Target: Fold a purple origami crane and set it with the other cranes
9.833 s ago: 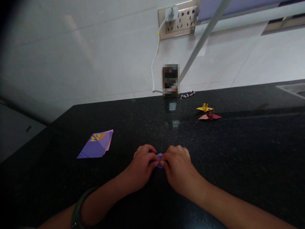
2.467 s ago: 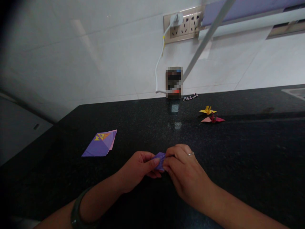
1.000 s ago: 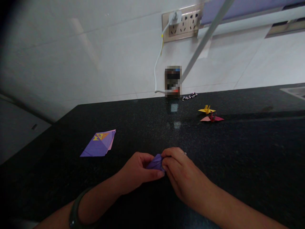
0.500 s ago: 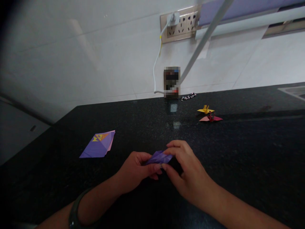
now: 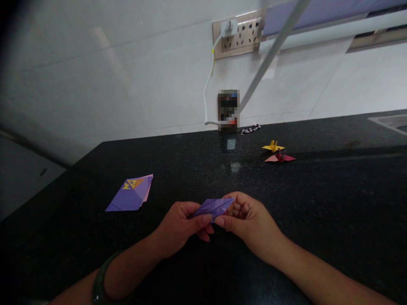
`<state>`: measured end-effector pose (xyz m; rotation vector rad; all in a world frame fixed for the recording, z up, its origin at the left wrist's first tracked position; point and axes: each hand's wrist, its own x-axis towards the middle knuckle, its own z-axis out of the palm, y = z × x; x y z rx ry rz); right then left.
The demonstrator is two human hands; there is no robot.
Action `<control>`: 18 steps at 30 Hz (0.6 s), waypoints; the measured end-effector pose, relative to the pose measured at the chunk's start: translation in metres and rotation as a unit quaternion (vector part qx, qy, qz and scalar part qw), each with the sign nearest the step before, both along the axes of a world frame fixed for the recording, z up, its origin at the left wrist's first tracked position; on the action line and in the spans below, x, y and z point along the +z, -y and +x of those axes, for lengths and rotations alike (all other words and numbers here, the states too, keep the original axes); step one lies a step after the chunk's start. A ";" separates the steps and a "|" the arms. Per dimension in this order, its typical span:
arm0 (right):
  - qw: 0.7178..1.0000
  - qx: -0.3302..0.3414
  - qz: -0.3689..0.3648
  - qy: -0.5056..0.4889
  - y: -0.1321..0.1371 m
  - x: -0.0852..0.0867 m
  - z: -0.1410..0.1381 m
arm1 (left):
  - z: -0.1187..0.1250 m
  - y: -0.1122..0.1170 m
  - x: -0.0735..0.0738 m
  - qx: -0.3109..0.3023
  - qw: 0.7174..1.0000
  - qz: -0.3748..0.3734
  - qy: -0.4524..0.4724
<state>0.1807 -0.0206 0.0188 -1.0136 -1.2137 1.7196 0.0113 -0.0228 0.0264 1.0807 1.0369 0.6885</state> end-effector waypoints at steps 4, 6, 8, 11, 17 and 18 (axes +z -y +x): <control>0.998 0.023 0.028 0.043 -0.001 -0.005 0.003 | 0.000 0.000 -0.001 -0.001 1.000 -0.009 0.020; 0.997 0.020 0.041 0.059 -0.001 -0.006 0.004 | 0.000 0.001 -0.003 0.002 1.000 -0.010 0.025; 0.997 0.020 0.046 0.063 0.000 -0.007 0.004 | 0.000 0.001 -0.003 0.004 1.000 -0.012 0.027; 0.996 0.019 0.051 0.064 0.001 -0.006 0.003 | 0.001 0.001 -0.003 0.004 1.000 -0.006 0.025; 0.995 0.009 0.054 0.082 0.003 -0.003 -0.001 | 0.002 0.001 -0.001 0.003 1.000 0.008 0.013; 0.995 0.007 0.053 0.082 0.003 -0.003 -0.002 | 0.002 0.001 -0.001 0.003 1.000 0.011 0.011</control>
